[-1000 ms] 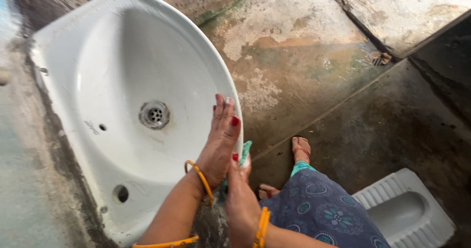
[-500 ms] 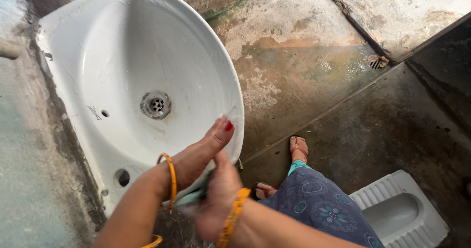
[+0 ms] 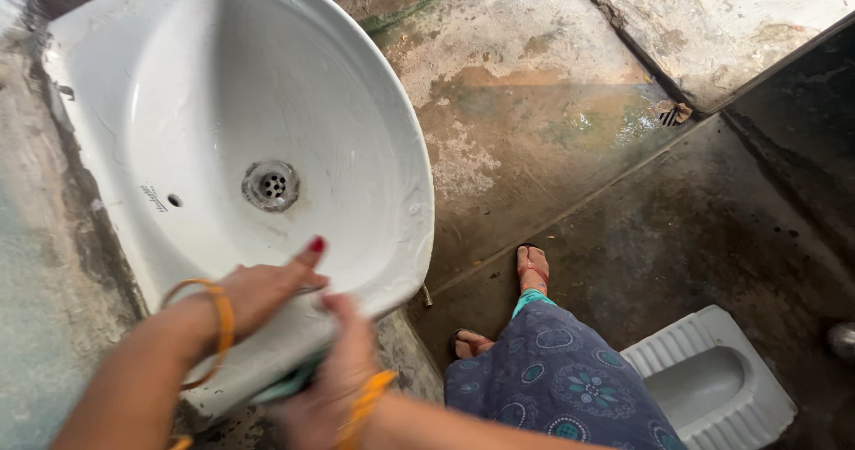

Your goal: The person scrubs a white wall-mounted sink with a green sponge, repeatedly wiping the basin, rim, and drain area. The person rinses the sponge under running water from the tap and continues scrubbing the sink surfaces.

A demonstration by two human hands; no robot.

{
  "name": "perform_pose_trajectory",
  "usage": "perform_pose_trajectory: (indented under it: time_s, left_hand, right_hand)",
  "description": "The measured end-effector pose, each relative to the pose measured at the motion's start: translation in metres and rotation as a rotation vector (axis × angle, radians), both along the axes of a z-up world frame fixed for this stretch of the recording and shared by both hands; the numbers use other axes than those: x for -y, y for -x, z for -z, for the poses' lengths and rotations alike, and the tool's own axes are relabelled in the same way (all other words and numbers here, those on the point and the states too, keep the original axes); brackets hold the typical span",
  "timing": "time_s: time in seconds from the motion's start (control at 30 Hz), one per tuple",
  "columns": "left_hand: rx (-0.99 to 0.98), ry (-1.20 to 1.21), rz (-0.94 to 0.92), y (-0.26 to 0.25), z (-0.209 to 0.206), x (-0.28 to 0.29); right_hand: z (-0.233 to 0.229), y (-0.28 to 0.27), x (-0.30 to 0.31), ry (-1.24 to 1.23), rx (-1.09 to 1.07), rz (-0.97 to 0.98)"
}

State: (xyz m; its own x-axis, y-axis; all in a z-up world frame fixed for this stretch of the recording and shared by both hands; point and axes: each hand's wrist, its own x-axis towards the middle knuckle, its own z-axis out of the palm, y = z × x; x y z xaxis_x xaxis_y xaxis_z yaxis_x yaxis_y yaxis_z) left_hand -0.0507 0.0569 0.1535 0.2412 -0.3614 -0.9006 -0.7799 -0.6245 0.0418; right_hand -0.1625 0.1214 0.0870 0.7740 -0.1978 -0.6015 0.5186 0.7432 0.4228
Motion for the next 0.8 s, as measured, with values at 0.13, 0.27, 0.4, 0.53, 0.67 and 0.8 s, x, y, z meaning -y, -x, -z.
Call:
perform_pose_trajectory:
  time_s: [0.13,0.27,0.4,0.53,0.67,0.8]
  left_hand:
    - [0.095,-0.016,-0.115,-0.042,0.004,-0.009]
    - [0.024,0.064,-0.151,-0.052,0.002,-0.01]
    - [0.129,0.047,-0.091,-0.038,0.001,-0.007]
    - [0.146,-0.021,-0.057,-0.027,-0.002,0.001]
    - [0.089,-0.015,-0.139,-0.029,-0.008,0.005]
    - [0.048,-0.011,-0.147,-0.03,-0.01,0.003]
  right_hand:
    - [-0.005,-0.049,-0.03,0.2,0.097,0.158]
    - [-0.008,0.001,-0.006,0.161,0.152,-0.055]
    - [-0.012,0.045,0.02,0.03,0.078,0.019]
    - [-0.014,-0.017,-0.013,0.132,0.138,0.116]
    - [-0.019,-0.09,-0.043,0.231,-0.345,-0.025]
    - [-0.034,-0.031,-0.015,-0.049,0.186,-0.212]
